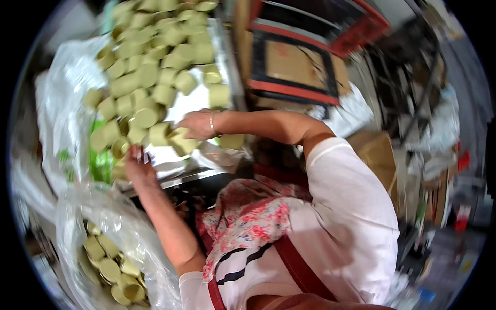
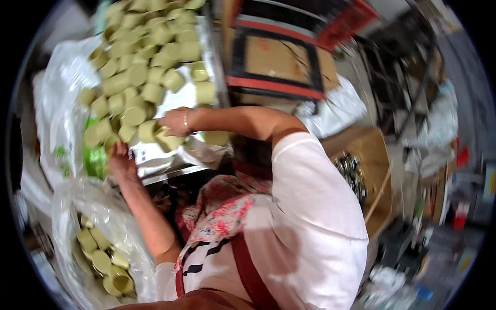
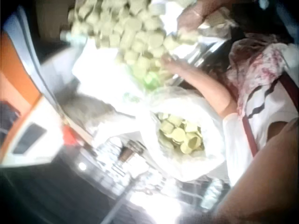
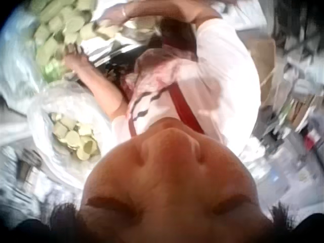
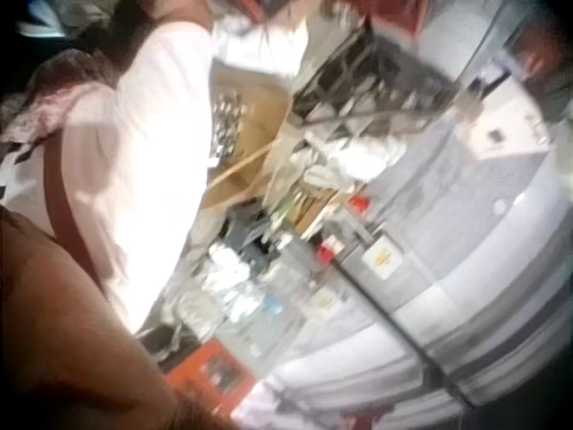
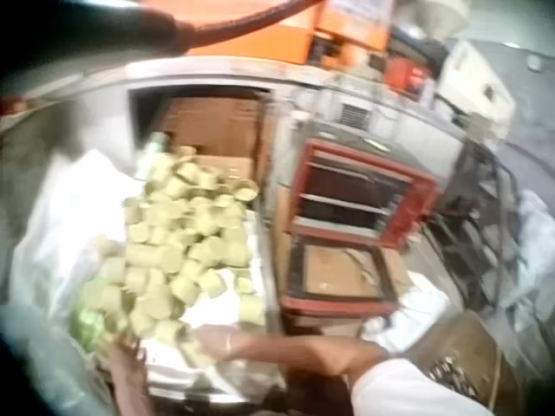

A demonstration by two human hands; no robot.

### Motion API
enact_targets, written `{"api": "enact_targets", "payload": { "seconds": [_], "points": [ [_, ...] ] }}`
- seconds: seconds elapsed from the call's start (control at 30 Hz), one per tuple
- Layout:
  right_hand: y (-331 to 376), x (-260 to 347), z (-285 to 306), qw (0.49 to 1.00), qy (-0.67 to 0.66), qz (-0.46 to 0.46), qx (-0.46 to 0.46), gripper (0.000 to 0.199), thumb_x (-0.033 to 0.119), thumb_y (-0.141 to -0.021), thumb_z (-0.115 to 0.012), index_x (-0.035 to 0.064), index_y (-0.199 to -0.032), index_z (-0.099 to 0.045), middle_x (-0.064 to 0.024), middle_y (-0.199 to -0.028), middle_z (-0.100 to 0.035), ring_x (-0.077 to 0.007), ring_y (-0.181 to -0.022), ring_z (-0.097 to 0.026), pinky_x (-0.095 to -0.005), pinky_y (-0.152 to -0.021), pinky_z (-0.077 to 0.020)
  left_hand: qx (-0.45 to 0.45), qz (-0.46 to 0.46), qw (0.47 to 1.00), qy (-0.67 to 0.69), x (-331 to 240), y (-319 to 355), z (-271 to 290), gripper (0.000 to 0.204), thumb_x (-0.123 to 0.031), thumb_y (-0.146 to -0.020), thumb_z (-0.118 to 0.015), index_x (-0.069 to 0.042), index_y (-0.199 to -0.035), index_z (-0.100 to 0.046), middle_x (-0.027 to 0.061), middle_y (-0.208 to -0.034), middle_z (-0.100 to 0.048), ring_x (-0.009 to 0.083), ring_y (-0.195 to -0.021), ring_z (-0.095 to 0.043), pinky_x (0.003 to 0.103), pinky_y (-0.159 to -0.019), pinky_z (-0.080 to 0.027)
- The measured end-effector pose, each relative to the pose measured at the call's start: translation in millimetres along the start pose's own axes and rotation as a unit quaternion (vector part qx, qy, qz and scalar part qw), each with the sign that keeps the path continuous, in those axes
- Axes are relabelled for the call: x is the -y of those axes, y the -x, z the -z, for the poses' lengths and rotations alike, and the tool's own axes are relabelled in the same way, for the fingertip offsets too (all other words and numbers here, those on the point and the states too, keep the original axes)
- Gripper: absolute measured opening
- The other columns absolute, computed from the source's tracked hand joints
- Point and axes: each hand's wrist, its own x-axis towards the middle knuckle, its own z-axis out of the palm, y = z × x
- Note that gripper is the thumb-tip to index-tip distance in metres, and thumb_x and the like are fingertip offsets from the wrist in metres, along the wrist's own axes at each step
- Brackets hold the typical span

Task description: The person sits on the floor in a cluttered workshop and assembles yellow plastic cups. They pick up a cup, insert a metal ring into the rim, and place the finished unit into a large plastic bag. This process is repeated for multiple cups.

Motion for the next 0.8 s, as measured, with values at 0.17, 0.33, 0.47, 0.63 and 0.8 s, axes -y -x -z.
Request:
{"api": "enact_targets", "payload": {
  "seconds": [0.17, 0.33, 0.47, 0.63, 0.8],
  "points": [
    [168, 22, 57, 0.899, 0.014, 0.095, -0.428, 0.014, 0.008, -0.070, -0.056, 0.0094, -0.083, -0.059, -0.0076, -0.079, -0.056, -0.0242, -0.076, -0.057, -0.0334, -0.064, -0.0474, 0.029, 0.020, 0.998, -0.049, -3, -11, 16, 0.024, -0.027, -0.081, -0.054, -0.011, -0.097, -0.050, 0.0005, -0.095, -0.053, 0.0175, -0.087, -0.050, 0.031, -0.071, -0.037],
    [400, -14, 55, 0.779, 0.003, -0.258, -0.572, 0.007, 0.007, -0.077, -0.064, 0.0027, -0.083, -0.064, -0.0051, -0.076, -0.062, -0.0128, -0.072, -0.058, -0.0249, -0.066, -0.0476, 0.017, 0.053, 0.995, -0.088, 4, -15, 11, 0.021, -0.025, -0.079, -0.056, -0.012, -0.093, -0.049, -0.0001, -0.090, -0.055, 0.0180, -0.088, -0.052, 0.033, -0.070, -0.038],
    [572, -37, 10, 0.610, 0.027, -0.564, -0.556, 0.025, 0.029, -0.080, -0.061, 0.0056, -0.089, -0.065, -0.0111, -0.081, -0.062, -0.0244, -0.074, -0.060, -0.0298, -0.068, -0.0468, 0.005, 0.064, 0.984, -0.164, 31, -28, 4, 0.020, -0.026, -0.080, -0.055, -0.012, -0.093, -0.048, 0.0004, -0.089, -0.051, 0.0180, -0.083, -0.050, 0.032, -0.069, -0.039],
    [665, -94, -124, 0.556, -0.060, -0.696, -0.450, 0.025, 0.027, -0.077, -0.064, 0.0054, -0.089, -0.065, -0.0144, -0.083, -0.064, -0.0252, -0.077, -0.062, -0.0333, -0.071, -0.0468, 0.022, 0.046, 0.962, -0.269, 44, -58, 37, 0.025, -0.027, -0.081, -0.053, -0.008, -0.095, -0.048, 0.0018, -0.091, -0.049, 0.0184, -0.085, -0.049, 0.032, -0.069, -0.039],
    [644, -110, -188, 0.541, -0.112, -0.767, -0.326, 0.018, 0.021, -0.077, -0.062, 0.0071, -0.088, -0.065, -0.0167, -0.086, -0.064, -0.0326, -0.080, -0.060, -0.0376, -0.073, -0.0473, -0.051, -0.022, 0.945, -0.322, 52, -4, 23, 0.028, -0.026, -0.081, -0.053, -0.005, -0.098, -0.049, 0.0018, -0.091, -0.050, 0.0155, -0.083, -0.048, 0.029, -0.067, -0.038]
  ]
}}
